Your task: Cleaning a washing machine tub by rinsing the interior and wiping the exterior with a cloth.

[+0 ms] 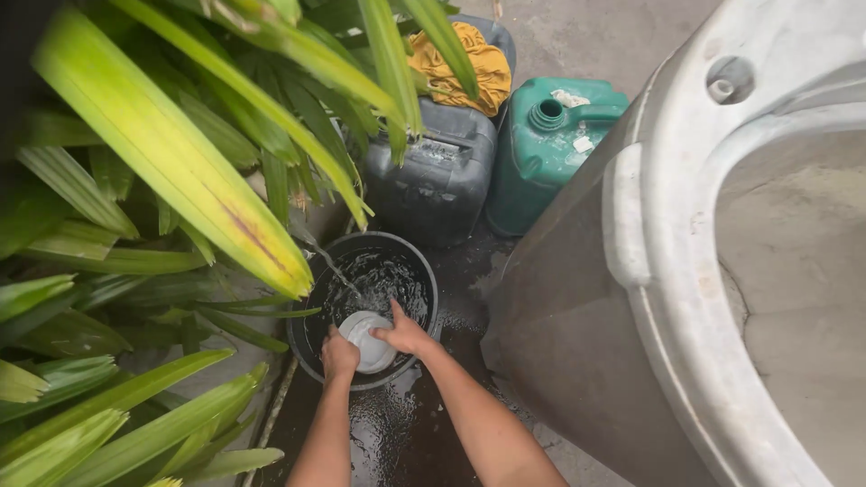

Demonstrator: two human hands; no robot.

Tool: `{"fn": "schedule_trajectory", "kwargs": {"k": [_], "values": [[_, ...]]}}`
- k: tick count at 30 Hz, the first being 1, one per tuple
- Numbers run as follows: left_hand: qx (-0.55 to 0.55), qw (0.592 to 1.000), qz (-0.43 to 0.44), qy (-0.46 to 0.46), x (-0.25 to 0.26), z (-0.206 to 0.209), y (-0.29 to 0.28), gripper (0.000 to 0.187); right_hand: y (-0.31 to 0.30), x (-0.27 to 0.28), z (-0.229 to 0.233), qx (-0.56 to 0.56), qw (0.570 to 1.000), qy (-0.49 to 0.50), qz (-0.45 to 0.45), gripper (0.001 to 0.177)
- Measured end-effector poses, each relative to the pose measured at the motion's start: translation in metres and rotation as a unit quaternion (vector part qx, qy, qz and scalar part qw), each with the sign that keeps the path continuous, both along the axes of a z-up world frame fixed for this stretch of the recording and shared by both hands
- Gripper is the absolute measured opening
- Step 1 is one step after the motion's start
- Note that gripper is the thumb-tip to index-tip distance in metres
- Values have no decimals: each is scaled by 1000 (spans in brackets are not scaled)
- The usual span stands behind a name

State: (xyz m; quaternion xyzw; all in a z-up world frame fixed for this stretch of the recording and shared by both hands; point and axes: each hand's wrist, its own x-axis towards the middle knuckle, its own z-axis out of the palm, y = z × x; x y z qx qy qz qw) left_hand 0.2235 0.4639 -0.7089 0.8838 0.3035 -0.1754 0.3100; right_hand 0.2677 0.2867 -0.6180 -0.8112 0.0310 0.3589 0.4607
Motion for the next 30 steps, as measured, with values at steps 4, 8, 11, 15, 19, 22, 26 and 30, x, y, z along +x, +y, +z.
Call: {"fn": "schedule_trajectory", "kwargs": {"k": [4,8,11,15,19,22,26,30], "values": [[-7,1000,-6,-30,18,-6,-10,52,4,13,-6,-130,991,25,27,107],[-17,996,-18,-91,23,-28,-15,50,7,23,-43,-201,979,-19,27,85],[5,988,-52,-144,22,-60,-19,61,15,23,-84,-285,942,-170,48,81],[-34,998,-40,-25,17,-65,-24,85,34,10,-45,-407,865,-231,179,85],[-76,995,-44,49,-6,-61,-26,70,21,1,-119,-286,944,-91,136,92],[-64,998,1,-8,-13,-23,-30,71,16,5,-180,-34,998,-49,-32,66],[0,968,49,-245,-21,70,-44,87,4,-2,-20,324,900,195,-218,82],[-36,919,88,-383,-32,216,-76,81,-10,-22,102,429,849,160,-264,88]]}}
